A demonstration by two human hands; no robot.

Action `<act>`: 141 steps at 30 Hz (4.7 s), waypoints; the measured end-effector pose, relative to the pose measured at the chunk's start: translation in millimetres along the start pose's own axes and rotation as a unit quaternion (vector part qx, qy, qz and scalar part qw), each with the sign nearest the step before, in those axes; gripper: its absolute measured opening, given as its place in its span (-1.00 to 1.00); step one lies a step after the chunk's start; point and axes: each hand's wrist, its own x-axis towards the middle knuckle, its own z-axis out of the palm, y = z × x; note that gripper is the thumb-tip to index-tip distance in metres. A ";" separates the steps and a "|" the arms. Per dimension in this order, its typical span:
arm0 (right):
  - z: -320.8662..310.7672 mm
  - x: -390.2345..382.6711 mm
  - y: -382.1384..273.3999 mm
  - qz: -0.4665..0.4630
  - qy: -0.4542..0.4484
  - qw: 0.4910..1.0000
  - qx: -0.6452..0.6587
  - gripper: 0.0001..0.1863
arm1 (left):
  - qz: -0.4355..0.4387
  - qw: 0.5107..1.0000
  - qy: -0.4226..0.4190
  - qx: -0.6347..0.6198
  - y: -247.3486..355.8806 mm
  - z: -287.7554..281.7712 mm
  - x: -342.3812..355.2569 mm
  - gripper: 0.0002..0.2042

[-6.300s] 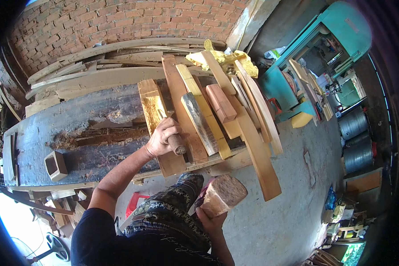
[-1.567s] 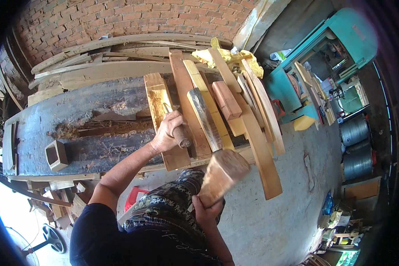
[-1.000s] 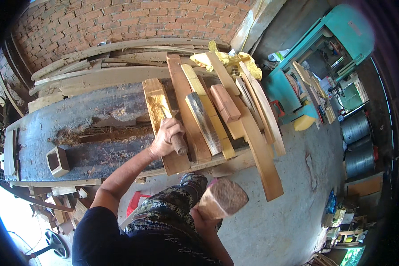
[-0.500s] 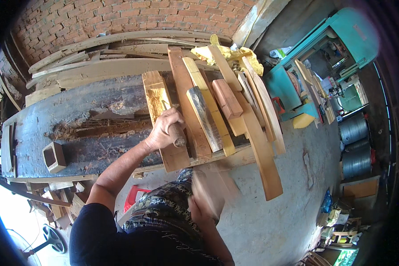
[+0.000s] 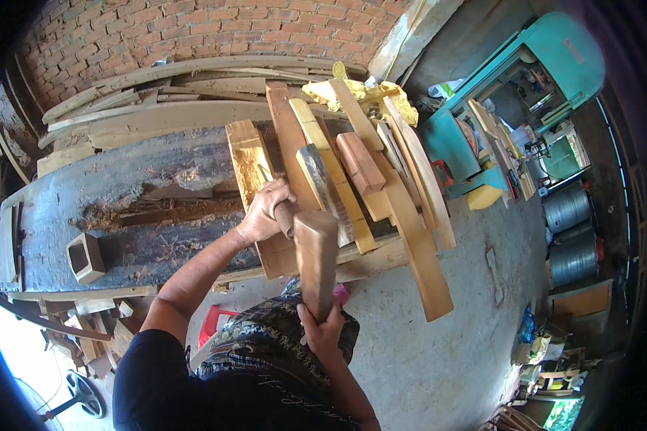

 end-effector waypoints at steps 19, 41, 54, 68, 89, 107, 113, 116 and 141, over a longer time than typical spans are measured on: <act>13.1 21.4 27.8 0.005 0.057 0.997 0.044 -0.65 | 0.022 0.999 -0.031 -0.001 -4.5 20.5 -0.1 -0.68; 26.9 18.9 16.3 0.038 -0.045 0.997 0.040 -0.60 | 0.036 0.999 0.027 -0.017 5.6 -24.2 0.3 -0.62; -31.9 4.1 -20.4 -0.070 0.003 0.988 0.138 -0.67 | -0.012 1.000 -0.001 -0.018 24.0 1.7 2.3 -0.69; -15.0 23.3 -11.1 -0.106 0.013 0.979 0.176 -0.76 | -0.028 0.999 0.017 0.018 15.6 16.6 12.9 -0.69; -35.0 8.0 -4.5 -0.153 -0.041 0.986 0.058 -0.64 | -0.031 0.995 0.083 0.034 28.0 16.8 4.5 -0.70; -14.9 28.5 -4.3 -0.109 -0.027 0.993 0.026 -0.83 | -0.032 0.997 0.061 0.018 15.3 19.2 3.3 -0.71; -25.9 7.2 3.7 -0.227 -0.042 0.973 0.027 -0.91 | -0.036 0.997 0.070 0.019 15.3 18.8 -0.8 -0.71; -6.9 25.6 19.7 -0.022 -0.047 0.996 0.067 -0.77 | -0.041 0.997 0.063 0.012 18.9 19.6 0.7 -0.70; -17.6 0.4 16.8 -0.035 -0.037 0.992 0.118 -0.67 | 0.048 0.995 -0.024 0.081 2.5 10.5 -24.3 -0.61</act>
